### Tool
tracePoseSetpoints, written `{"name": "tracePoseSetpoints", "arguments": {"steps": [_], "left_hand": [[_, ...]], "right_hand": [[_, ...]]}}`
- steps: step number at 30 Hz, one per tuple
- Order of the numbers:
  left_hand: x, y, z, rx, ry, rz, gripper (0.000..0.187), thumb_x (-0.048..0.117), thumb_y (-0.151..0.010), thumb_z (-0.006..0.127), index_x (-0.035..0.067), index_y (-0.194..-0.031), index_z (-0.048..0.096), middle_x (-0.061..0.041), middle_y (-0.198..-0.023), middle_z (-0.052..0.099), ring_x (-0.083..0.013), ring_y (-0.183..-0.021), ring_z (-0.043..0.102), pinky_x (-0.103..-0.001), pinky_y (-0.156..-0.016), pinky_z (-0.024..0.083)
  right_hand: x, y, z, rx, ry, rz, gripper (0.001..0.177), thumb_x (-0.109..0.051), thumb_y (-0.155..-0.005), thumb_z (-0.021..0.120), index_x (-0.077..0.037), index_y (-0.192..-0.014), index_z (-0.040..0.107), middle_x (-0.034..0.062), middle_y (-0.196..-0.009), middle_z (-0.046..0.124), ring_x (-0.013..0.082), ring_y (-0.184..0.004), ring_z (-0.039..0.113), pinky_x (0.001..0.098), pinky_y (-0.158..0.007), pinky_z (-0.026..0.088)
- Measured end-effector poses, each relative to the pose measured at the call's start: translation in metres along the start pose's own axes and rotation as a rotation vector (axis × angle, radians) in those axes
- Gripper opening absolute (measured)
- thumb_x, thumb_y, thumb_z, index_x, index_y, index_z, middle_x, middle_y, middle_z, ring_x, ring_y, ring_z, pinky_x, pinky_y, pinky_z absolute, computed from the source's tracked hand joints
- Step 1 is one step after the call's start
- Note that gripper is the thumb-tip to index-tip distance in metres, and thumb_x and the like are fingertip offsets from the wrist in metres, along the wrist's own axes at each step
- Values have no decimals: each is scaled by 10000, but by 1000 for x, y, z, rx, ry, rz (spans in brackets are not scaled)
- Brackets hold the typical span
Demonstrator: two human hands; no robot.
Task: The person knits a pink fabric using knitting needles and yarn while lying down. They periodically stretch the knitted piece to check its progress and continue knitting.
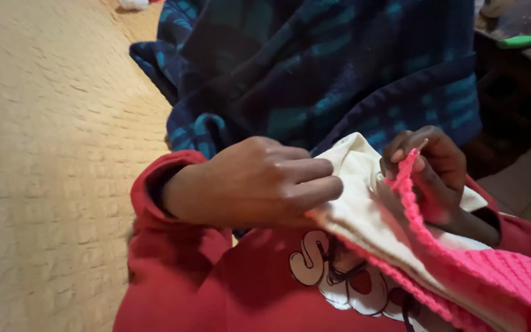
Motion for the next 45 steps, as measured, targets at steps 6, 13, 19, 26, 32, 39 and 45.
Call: {"name": "tracePoseSetpoints", "arguments": {"steps": [6,13,19,26,32,39,45], "left_hand": [[-14,-5,6,284,86,115,272,223,-1007,741,56,-1089,542,-59,-1044,578,-187,-832,643,-333,-643,514],[-18,-16,15,328,188,74,259,271,-994,798,96,-1119,654,-31,-1241,608,-195,-995,682,-321,-783,559],[-15,-15,21,232,436,66,281,238,-958,813,134,-1191,697,-55,-1298,611,-214,-1091,687,-314,-897,586],[-10,-10,17,322,425,30,215,224,-1006,802,94,-1117,671,-90,-1298,611,-198,-1062,722,-267,-891,628],[1,-17,17,404,99,151,176,142,-972,756,59,-1067,633,-162,-1202,643,-212,-834,721,-307,-715,591],[-10,-10,24,374,299,85,265,215,-1012,786,62,-1166,633,-67,-1015,684,-214,-808,712,-334,-706,565],[-21,-10,17,310,445,131,267,160,-1024,761,111,-1276,687,-52,-1073,731,-192,-941,748,-298,-837,610]], "right_hand": [[-4,2,6,51,-105,-34,186,-182,-1165,584,-5,-1119,548,102,-912,601,98,-710,548,229,-659,458],[2,3,5,90,-101,-71,175,-172,-1158,590,-10,-1114,542,100,-976,590,115,-770,546,253,-725,457],[5,3,7,96,-183,-77,165,-167,-1126,606,-12,-1104,553,101,-975,599,118,-758,545,245,-694,455],[3,-1,3,87,-57,-31,178,-190,-1117,609,-26,-1143,545,85,-960,592,115,-785,516,239,-723,426],[5,-4,4,98,-81,-21,191,-195,-1110,628,-23,-1131,549,89,-963,587,105,-765,515,250,-736,431],[4,-6,0,91,-35,-3,200,-208,-1109,623,-21,-1125,554,87,-945,583,99,-766,515,237,-733,425],[-25,-19,-1,13,107,-100,203,-229,-1113,622,-37,-1115,556,70,-974,599,98,-782,542,208,-685,448]]}}
Point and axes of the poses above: each hand's wrist, its own y-axis away from the middle knuckle, its own z-axis out of the palm, x = y × z, the point moved 1 cm from there along -y, towards the middle knuckle
